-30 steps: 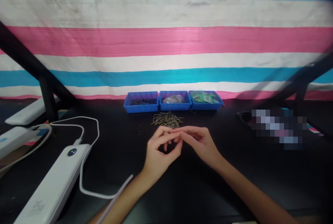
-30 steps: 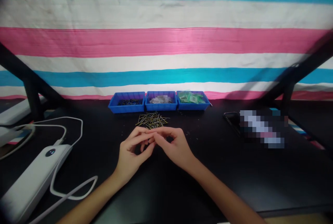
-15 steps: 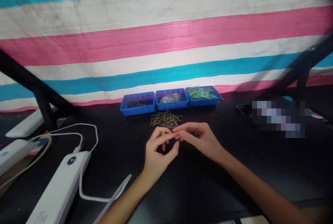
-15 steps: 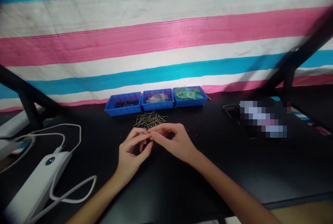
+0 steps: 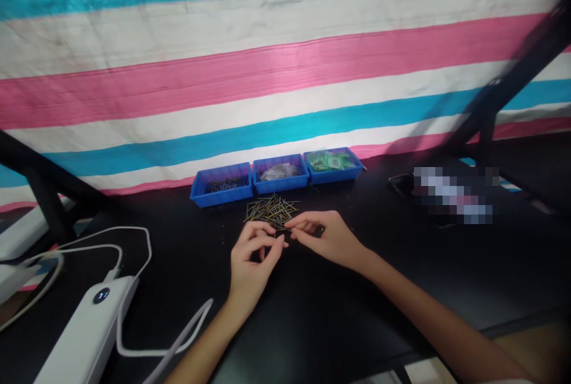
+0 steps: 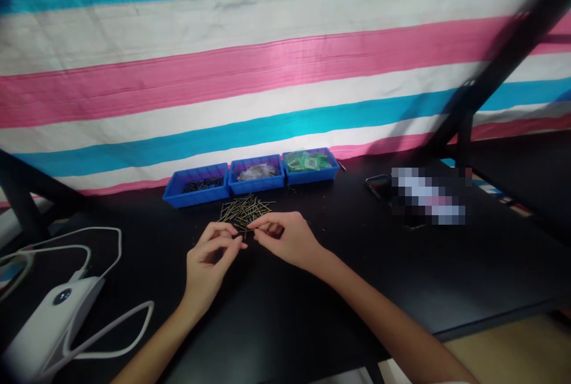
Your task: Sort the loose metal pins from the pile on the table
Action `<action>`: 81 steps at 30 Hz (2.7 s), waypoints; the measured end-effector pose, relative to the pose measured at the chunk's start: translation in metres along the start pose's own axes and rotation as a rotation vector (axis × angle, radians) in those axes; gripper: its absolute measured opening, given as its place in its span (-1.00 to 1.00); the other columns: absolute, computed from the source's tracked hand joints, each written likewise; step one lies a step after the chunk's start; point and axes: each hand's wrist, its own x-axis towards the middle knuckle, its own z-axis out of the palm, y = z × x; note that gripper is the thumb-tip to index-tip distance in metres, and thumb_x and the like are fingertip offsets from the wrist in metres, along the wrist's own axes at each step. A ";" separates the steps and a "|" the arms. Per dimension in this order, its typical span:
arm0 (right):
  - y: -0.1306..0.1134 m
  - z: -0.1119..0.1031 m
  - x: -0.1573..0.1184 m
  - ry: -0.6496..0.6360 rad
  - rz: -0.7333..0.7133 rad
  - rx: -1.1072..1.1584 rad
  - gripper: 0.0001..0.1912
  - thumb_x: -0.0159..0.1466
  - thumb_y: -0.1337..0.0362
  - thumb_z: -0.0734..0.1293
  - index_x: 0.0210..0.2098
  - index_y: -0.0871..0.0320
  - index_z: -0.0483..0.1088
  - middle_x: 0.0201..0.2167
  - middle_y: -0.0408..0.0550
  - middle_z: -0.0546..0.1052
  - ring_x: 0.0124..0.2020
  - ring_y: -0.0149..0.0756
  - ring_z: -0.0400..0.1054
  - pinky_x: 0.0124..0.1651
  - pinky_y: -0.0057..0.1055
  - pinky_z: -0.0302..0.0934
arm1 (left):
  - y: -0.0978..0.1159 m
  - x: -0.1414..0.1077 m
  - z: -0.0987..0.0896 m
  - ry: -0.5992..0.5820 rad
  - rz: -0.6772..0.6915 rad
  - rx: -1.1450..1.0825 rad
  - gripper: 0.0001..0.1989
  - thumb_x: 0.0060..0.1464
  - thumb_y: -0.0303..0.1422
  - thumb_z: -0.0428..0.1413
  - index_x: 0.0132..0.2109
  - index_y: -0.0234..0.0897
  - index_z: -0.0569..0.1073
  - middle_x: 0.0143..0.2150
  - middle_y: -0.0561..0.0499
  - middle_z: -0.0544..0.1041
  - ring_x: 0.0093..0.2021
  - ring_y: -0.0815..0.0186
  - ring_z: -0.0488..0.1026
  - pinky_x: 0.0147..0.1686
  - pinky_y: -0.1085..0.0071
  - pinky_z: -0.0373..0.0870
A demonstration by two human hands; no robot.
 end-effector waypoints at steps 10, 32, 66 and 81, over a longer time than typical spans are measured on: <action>0.022 -0.010 0.004 0.000 -0.163 -0.451 -0.81 0.09 0.33 0.30 -0.28 0.06 0.47 -0.28 -0.11 0.52 -0.23 -0.31 0.35 -0.13 -0.36 0.19 | -0.003 0.004 -0.005 0.122 -0.072 -0.006 -0.83 0.07 -0.38 0.05 -0.21 -0.19 0.52 -0.23 0.01 0.34 -0.38 0.45 0.30 -0.49 0.55 0.23; 0.043 -0.016 0.010 -0.127 -0.174 -0.585 -0.85 0.14 0.35 0.30 -0.30 0.05 0.47 -0.31 -0.16 0.55 -0.25 -0.33 0.35 -0.18 -0.37 0.04 | -0.008 0.004 -0.002 0.070 -0.092 -0.003 -0.84 0.07 -0.40 0.03 -0.32 -0.22 0.51 -0.27 0.01 0.35 -0.27 0.37 0.34 -0.41 0.53 0.25; 0.015 -0.009 0.006 -0.023 0.027 0.061 -0.80 0.11 0.29 0.28 -0.32 0.16 0.51 -0.57 -0.16 0.45 -0.53 -0.47 0.23 -0.44 -0.51 0.12 | -0.004 0.002 0.002 -0.057 -0.144 0.051 -0.81 0.01 -0.31 0.11 -0.20 -0.21 0.52 -0.24 0.01 0.33 -0.51 0.52 0.24 -0.60 0.56 0.16; 0.013 -0.001 0.003 -0.135 0.113 0.248 -0.74 0.09 0.16 0.33 -0.32 0.20 0.51 -0.54 -0.13 0.45 -0.53 -0.49 0.20 -0.48 -0.52 0.08 | -0.005 0.001 0.005 -0.273 -0.178 0.003 -0.87 -0.10 -0.31 0.19 -0.34 -0.24 0.54 -0.26 -0.01 0.38 -0.58 0.56 0.20 -0.63 0.56 0.15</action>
